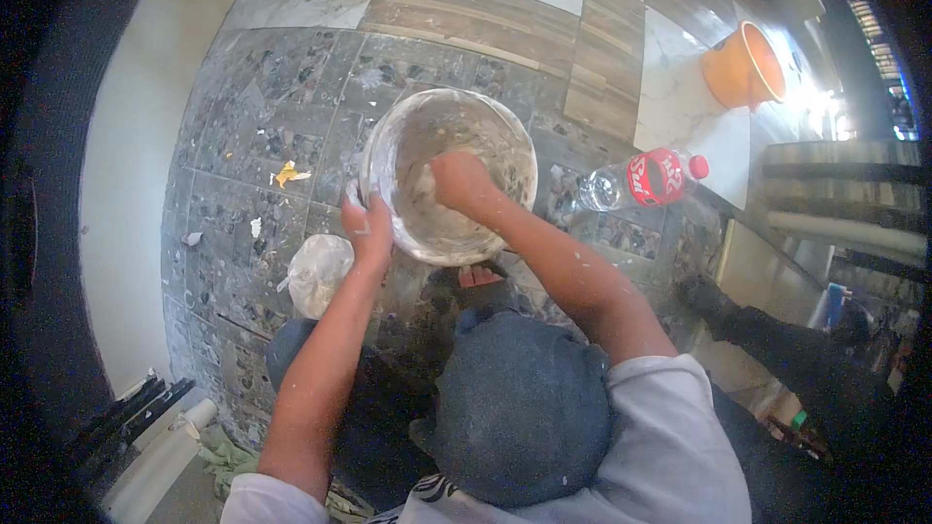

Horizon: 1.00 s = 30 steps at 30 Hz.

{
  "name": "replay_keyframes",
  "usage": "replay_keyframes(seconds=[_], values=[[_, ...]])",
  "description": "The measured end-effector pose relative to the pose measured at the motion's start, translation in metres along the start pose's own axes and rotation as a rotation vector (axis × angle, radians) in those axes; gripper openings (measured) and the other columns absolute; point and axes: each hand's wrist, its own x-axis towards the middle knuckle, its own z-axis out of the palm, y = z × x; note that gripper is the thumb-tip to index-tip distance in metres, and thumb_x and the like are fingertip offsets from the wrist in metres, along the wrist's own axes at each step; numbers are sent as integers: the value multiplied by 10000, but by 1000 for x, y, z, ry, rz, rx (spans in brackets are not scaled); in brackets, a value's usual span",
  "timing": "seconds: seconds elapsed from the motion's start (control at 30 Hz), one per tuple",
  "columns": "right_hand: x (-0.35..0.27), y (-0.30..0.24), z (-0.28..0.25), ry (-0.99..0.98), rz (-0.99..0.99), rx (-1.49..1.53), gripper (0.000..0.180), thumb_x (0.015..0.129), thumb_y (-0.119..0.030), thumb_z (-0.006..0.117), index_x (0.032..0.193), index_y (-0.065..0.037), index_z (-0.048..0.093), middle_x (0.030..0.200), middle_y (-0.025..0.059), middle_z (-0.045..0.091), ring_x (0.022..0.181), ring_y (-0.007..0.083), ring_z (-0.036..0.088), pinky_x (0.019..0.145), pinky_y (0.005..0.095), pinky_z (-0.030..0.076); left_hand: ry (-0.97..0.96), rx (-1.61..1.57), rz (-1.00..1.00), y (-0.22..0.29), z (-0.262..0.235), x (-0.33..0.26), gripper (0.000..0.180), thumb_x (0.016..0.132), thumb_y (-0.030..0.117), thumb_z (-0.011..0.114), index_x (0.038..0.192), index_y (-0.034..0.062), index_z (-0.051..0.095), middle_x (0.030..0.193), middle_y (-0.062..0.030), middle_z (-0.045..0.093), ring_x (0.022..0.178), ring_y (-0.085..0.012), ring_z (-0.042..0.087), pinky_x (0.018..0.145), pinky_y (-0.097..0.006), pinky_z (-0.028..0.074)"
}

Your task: The person mixes plaster in a bucket with a putty knife, then stands up and applies the plaster onto the ceiling surface using the putty knife.

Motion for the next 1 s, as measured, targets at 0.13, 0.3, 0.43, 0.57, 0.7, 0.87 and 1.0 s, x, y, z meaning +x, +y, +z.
replay_keyframes(seconds=[0.13, 0.3, 0.43, 0.57, 0.7, 0.87, 1.0], values=[[0, 15, -13, 167, 176, -16, 134, 645, -67, 620, 734, 27, 654, 779, 239, 637, 777, 371, 646, 702, 437, 527, 18, -108, -211, -5, -7, -32, 331, 827, 148, 520, 1071, -75, 512, 1014, -263, 601, 983, -411, 578, 847, -446, 427], [-19, 14, -18, 310, 322, 23, 130, 660, -60, 603, 725, 43, 648, 753, 252, 629, 769, 389, 642, 697, 450, 521, 3, -372, -517, 17, 5, -90, 400, 868, 169, 504, 1179, -72, 436, 1160, -257, 537, 1108, -368, 521, 925, -416, 391], [-20, 15, -6, 321, 412, 12, 127, 675, -55, 592, 720, 51, 646, 733, 260, 624, 758, 403, 639, 705, 455, 519, 127, -183, -408, 20, 4, -59, 501, 883, 201, 516, 1253, -104, 370, 1232, -278, 486, 1137, -333, 502, 977, -399, 364], [-1, 12, 2, 312, 345, 132, 134, 675, -66, 592, 717, 48, 648, 731, 262, 621, 746, 411, 636, 704, 452, 519, -108, -96, -43, 2, -3, -5, 584, 869, 240, 565, 1303, -73, 330, 1264, -258, 466, 1158, -332, 485, 981, -400, 373], [-8, 8, -23, 161, 221, 69, 143, 682, -86, 590, 725, 38, 648, 716, 251, 618, 760, 409, 625, 712, 464, 507, -131, -569, -559, -2, 5, 7, 563, 872, 177, 565, 1334, -20, 310, 1236, -214, 492, 1093, -313, 534, 918, -419, 446], [-51, -3, -85, 368, -5, 116, 180, 696, -131, 606, 771, 27, 650, 743, 245, 619, 746, 400, 614, 710, 477, 492, -267, -709, -514, 21, 0, 16, 468, 856, 140, 577, 1254, -32, 402, 1128, -181, 554, 967, -265, 593, 796, -405, 508], [-39, -22, -103, 345, 66, 174, 196, 698, -151, 613, 787, 21, 645, 735, 237, 619, 740, 391, 616, 715, 466, 496, -256, -821, -501, 48, -13, 23, 401, 846, 138, 605, 1192, -38, 500, 1054, -156, 600, 891, -231, 611, 742, -378, 523]])
